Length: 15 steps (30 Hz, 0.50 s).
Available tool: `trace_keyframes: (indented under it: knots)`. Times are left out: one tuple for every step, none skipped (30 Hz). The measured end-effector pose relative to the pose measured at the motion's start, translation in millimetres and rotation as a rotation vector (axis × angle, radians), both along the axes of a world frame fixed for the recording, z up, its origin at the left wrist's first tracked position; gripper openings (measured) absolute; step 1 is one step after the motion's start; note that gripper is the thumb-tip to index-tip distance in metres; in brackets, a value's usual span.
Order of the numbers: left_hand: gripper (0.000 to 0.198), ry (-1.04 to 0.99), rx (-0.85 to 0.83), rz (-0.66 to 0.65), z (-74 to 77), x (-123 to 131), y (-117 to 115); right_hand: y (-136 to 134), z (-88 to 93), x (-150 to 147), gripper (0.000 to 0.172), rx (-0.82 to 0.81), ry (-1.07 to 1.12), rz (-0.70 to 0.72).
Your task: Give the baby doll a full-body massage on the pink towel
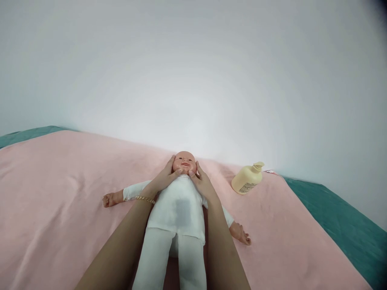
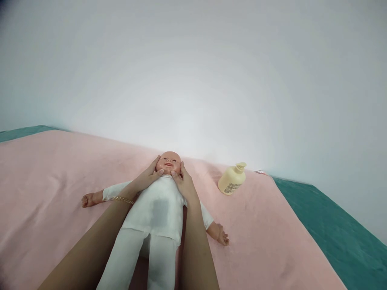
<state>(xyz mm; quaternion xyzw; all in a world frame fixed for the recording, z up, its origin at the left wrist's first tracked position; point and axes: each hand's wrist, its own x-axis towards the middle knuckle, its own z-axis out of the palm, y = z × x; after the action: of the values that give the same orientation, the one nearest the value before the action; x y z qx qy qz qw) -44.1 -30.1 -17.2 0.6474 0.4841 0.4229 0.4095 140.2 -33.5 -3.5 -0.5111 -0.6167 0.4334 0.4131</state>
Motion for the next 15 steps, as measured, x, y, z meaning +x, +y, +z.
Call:
trace_keyframes:
  knots:
    - [0.095,-0.013,0.007,0.000,-0.3,1,0,0,-0.5,-2,0.088,0.004,0.018,-0.007]
    - [0.096,-0.024,0.013,-0.002,-0.9,1,0,0,-1.5,-4,0.089,0.010,0.028,-0.017]
    - [0.096,-0.030,0.017,-0.003,-1.7,2,1,1,-2.6,-6,0.090,0.017,0.029,-0.033]
    - [0.096,-0.032,0.020,-0.001,-2.7,3,2,1,-3.7,-7,0.091,0.024,0.022,-0.051]
    - [0.096,-0.030,0.023,0.001,-3.8,3,2,2,-4.8,-9,0.090,0.032,0.014,-0.066]
    - [0.096,-0.027,0.028,0.007,-5.0,3,3,2,-5.6,-10,0.090,0.037,0.006,-0.076]
    - [0.095,-0.024,0.035,0.013,-6.2,3,4,3,-6.4,-11,0.090,0.044,0.001,-0.082]
    - [0.094,-0.020,0.044,0.019,-7.2,3,4,3,-7.1,-11,0.090,0.054,-0.004,-0.086]
    - [0.093,-0.015,0.051,0.027,-8.2,3,5,4,-7.8,-11,0.090,0.066,-0.007,-0.087]
    - [0.092,-0.009,0.056,0.037,-8.9,3,5,4,-8.5,-11,0.090,0.078,-0.013,-0.089]
    - [0.092,-0.001,0.058,0.049,-9.4,3,5,5,-9.3,-11,0.090,0.087,-0.022,-0.092]
    - [0.092,0.007,0.060,0.061,-9.7,3,5,6,-10.1,-10,0.090,0.093,-0.031,-0.095]
    - [0.092,0.015,0.061,0.073,-9.7,4,6,6,-10.8,-10,0.089,0.096,-0.039,-0.098]
    - [0.091,0.021,0.065,0.081,-9.7,4,5,6,-11.3,-10,0.089,0.099,-0.044,-0.100]
    - [0.090,0.026,0.072,0.084,-9.5,4,5,6,-11.5,-10,0.089,0.101,-0.046,-0.101]
